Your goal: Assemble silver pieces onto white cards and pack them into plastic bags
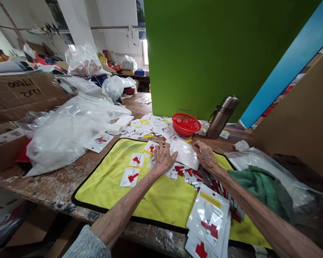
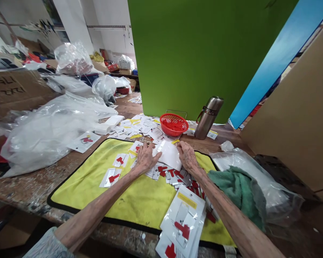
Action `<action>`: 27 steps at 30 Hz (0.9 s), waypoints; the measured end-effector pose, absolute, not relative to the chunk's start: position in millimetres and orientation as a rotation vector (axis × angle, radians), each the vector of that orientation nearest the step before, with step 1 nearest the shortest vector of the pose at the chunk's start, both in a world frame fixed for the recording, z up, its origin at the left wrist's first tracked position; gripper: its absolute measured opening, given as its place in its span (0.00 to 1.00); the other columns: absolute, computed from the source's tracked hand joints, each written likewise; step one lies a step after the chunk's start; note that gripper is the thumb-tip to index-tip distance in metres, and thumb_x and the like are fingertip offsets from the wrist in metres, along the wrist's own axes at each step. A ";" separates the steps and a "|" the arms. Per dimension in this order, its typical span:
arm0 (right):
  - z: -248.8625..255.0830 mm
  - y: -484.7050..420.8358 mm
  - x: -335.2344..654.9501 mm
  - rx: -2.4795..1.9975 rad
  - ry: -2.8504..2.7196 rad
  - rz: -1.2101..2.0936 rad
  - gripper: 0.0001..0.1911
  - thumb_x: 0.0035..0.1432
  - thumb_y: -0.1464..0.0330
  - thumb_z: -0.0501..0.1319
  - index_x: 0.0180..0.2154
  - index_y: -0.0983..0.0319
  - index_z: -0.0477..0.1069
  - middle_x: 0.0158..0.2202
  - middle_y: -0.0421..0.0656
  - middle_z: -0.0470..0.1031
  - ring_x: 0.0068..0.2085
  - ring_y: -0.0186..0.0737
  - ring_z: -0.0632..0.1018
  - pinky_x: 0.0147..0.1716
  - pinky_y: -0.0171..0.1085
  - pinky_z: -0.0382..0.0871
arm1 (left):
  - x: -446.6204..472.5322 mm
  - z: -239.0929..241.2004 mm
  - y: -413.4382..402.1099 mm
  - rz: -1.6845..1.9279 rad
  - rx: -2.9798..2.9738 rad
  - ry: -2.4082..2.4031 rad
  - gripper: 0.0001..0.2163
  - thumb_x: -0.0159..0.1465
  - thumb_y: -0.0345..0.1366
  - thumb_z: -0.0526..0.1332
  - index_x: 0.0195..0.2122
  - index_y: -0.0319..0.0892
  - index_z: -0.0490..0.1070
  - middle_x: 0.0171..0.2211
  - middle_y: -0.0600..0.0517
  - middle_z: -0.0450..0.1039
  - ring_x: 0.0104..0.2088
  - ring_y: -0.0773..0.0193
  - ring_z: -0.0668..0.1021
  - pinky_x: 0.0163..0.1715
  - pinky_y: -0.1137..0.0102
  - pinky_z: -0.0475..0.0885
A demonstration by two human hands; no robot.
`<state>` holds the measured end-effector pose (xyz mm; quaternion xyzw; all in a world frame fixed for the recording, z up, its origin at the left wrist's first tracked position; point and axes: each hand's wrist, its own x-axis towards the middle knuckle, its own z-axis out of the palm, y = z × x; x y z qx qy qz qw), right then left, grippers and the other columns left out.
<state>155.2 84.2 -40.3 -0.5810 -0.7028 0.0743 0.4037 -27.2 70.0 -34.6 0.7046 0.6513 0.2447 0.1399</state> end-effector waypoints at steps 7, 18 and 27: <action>-7.3 60.7 138.8 -1.388 -1.527 0.382 0.09 0.54 0.61 0.53 0.28 0.59 0.63 0.25 0.40 0.67 0.27 0.38 0.68 0.28 0.36 0.62 | -26.7 -11.3 59.9 1.039 1.351 1.496 0.13 0.58 0.44 0.61 0.36 0.39 0.69 0.39 0.44 0.72 0.43 0.54 0.73 0.43 0.61 0.67; 27.2 -17.2 105.2 -1.304 -1.763 1.154 0.18 0.50 0.57 0.62 0.39 0.61 0.69 0.37 0.43 0.70 0.35 0.36 0.70 0.31 0.34 0.64 | -96.4 5.3 -9.7 0.790 1.217 0.926 0.15 0.49 0.42 0.66 0.33 0.37 0.70 0.27 0.53 0.73 0.24 0.70 0.71 0.23 0.76 0.63; 2.4 -55.2 61.7 -1.236 -1.879 1.379 0.15 0.57 0.59 0.57 0.25 0.61 0.62 0.19 0.34 0.61 0.22 0.29 0.62 0.21 0.31 0.54 | -134.9 9.0 -59.8 0.967 2.023 1.560 0.03 0.55 0.32 0.57 0.30 0.42 0.69 0.30 0.51 0.71 0.34 0.61 0.72 0.38 0.66 0.66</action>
